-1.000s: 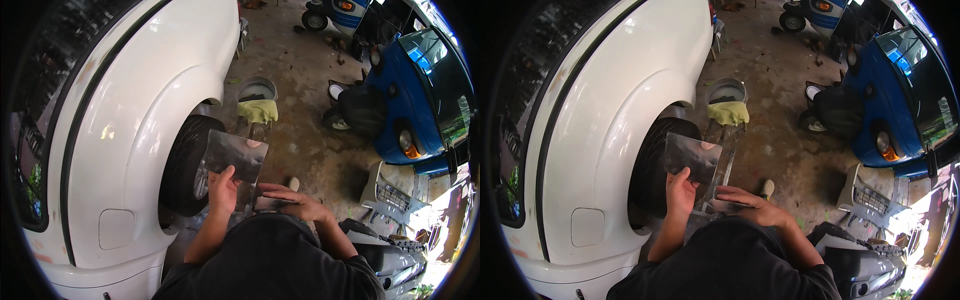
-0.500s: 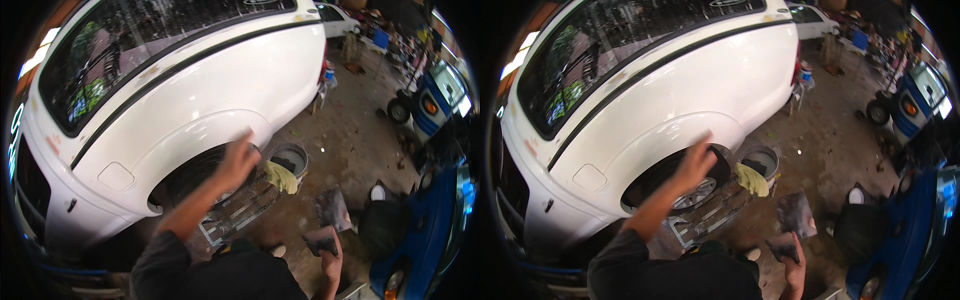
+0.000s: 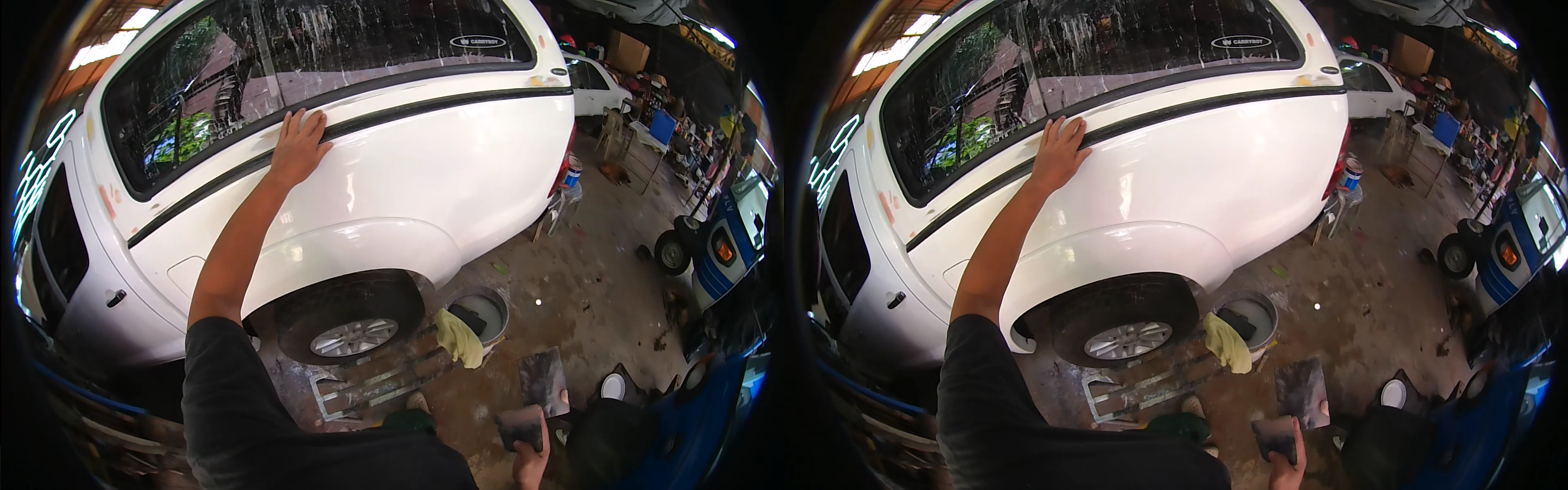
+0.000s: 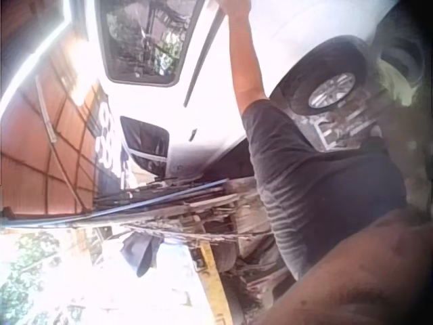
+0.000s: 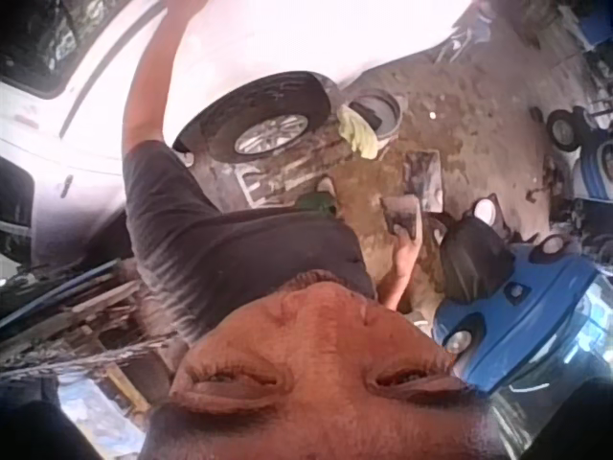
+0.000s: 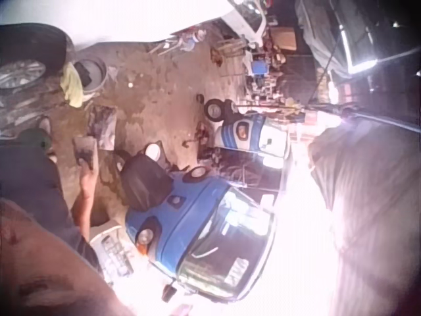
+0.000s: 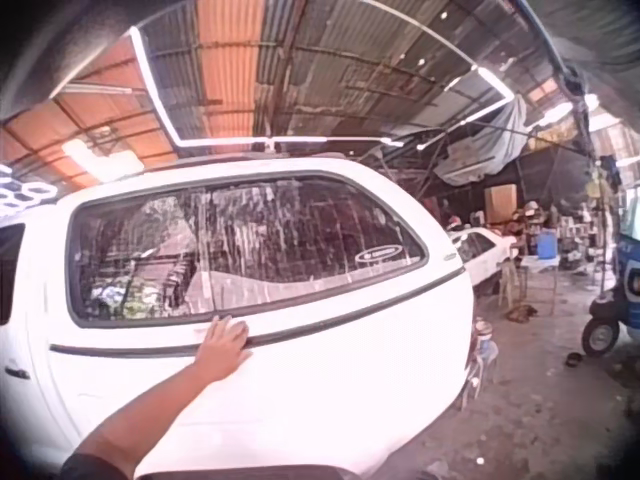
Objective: The person sands the white body of a vehicle using two hand-held sanding blocks, alternating between sanding and wiping the surface with their hand.
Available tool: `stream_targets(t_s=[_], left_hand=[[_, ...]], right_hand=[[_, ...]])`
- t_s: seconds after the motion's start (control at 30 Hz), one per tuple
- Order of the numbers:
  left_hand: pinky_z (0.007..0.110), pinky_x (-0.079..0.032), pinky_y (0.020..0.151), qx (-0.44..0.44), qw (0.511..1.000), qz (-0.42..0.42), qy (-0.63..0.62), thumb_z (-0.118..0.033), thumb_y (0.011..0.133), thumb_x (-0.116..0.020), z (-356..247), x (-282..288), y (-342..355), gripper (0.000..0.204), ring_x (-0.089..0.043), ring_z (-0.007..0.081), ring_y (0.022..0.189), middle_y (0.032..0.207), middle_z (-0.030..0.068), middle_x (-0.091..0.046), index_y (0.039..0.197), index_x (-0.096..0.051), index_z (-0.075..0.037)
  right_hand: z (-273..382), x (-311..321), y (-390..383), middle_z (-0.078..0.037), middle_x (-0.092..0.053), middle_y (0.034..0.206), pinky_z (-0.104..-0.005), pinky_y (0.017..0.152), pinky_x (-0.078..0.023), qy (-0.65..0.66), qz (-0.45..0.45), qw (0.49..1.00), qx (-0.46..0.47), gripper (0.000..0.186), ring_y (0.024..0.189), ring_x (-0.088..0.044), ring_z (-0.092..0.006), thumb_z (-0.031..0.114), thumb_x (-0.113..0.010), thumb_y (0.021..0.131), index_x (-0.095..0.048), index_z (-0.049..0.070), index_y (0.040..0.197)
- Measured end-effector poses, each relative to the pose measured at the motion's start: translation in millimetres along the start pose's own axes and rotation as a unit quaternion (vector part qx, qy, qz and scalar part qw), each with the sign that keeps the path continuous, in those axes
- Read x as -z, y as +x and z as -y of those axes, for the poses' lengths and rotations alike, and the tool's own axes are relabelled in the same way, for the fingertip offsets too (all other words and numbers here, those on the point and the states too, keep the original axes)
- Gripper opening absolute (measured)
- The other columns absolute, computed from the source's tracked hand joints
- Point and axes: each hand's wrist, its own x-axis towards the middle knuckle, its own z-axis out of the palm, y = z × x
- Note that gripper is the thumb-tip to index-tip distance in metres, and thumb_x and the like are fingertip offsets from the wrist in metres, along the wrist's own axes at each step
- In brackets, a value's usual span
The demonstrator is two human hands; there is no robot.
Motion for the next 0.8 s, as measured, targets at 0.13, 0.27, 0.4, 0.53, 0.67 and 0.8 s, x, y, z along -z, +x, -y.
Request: stream_targets(t_s=[0.13, 0.27, 0.4, 0.53, 0.67, 0.8], left_hand=[[0.050, -0.025, 0.118, -0.030, 0.999, 0.001, -0.018, -0.036, 0.091, -0.064, -10.4, -4.4, 25.4, 0.056, -0.039, 0.0338, 0.135, 0.141, 0.0076, -0.047, 0.136, -0.052, -0.005], [0.049, -0.025, 0.118, -0.048, 0.998, -0.013, -0.023, -0.036, 0.091, -0.064, -15.1, -8.2, 35.6, 0.055, -0.040, 0.0330, 0.134, 0.138, 0.0078, -0.049, 0.133, -0.054, -0.003], [0.049, -0.025, 0.118, -0.056, 0.998, -0.023, -0.032, -0.036, 0.090, -0.065, -26.7, -14.3, 46.3, 0.055, -0.040, 0.0328, 0.133, 0.138, 0.0076, -0.049, 0.132, -0.055, -0.003], [0.050, -0.025, 0.118, -0.057, 0.998, -0.005, -0.018, -0.034, 0.089, -0.066, -25.9, -12.2, 51.1, 0.054, -0.041, 0.0329, 0.133, 0.137, 0.0079, -0.050, 0.131, -0.056, -0.003], [0.050, -0.025, 0.118, -0.028, 1.000, 0.010, -0.008, -0.032, 0.088, -0.067, -9.4, 0.5, 29.9, 0.051, -0.040, 0.0327, 0.134, 0.139, 0.0064, -0.050, 0.130, -0.058, -0.004], [0.050, -0.025, 0.118, -0.001, 0.999, 0.025, 0.032, -0.030, 0.088, -0.067, 0.2, 7.8, 8.4, 0.054, -0.039, 0.0333, 0.134, 0.141, 0.0064, -0.049, 0.134, -0.055, -0.003]], right_hand=[[16.4, -23.2, 43.6, -0.016, -0.058, 0.129, -0.0331, 0.108, -0.037, 0.043, -0.017, 0.999, -0.005, 0.079, 0.122, -0.055, -0.0239, -0.001, -0.051, 0.067, -0.039, -0.008, 0.144], [36.6, -38.8, 80.2, -0.014, -0.058, 0.128, -0.0328, 0.107, -0.037, 0.027, 0.030, 0.999, 0.013, 0.078, 0.121, -0.054, -0.0224, -0.001, -0.054, 0.068, -0.039, -0.008, 0.144], [54.8, -60.9, 111.5, -0.013, -0.058, 0.127, -0.0318, 0.106, -0.037, 0.010, 0.067, 0.997, 0.022, 0.078, 0.119, -0.055, -0.0209, -0.003, -0.055, 0.069, -0.039, -0.008, 0.145], [57.1, -77.0, 135.3, -0.011, -0.058, 0.127, -0.0305, 0.105, -0.038, 0.026, 0.114, 0.993, -0.001, 0.079, 0.118, -0.055, -0.0192, -0.006, -0.056, 0.069, -0.039, -0.006, 0.146], [41.2, -60.0, 164.1, -0.012, -0.046, 0.149, -0.0328, 0.114, -0.029, -0.012, 0.185, 0.982, -0.030, 0.076, 0.140, -0.040, -0.0229, -0.015, -0.055, 0.071, -0.045, 0.001, 0.145], [40.7, -50.7, 191.3, -0.012, -0.044, 0.151, -0.0331, 0.115, -0.027, 0.013, 0.195, 0.980, -0.026, 0.076, 0.141, -0.038, -0.0225, -0.015, -0.056, 0.072, -0.044, 0.001, 0.145]])
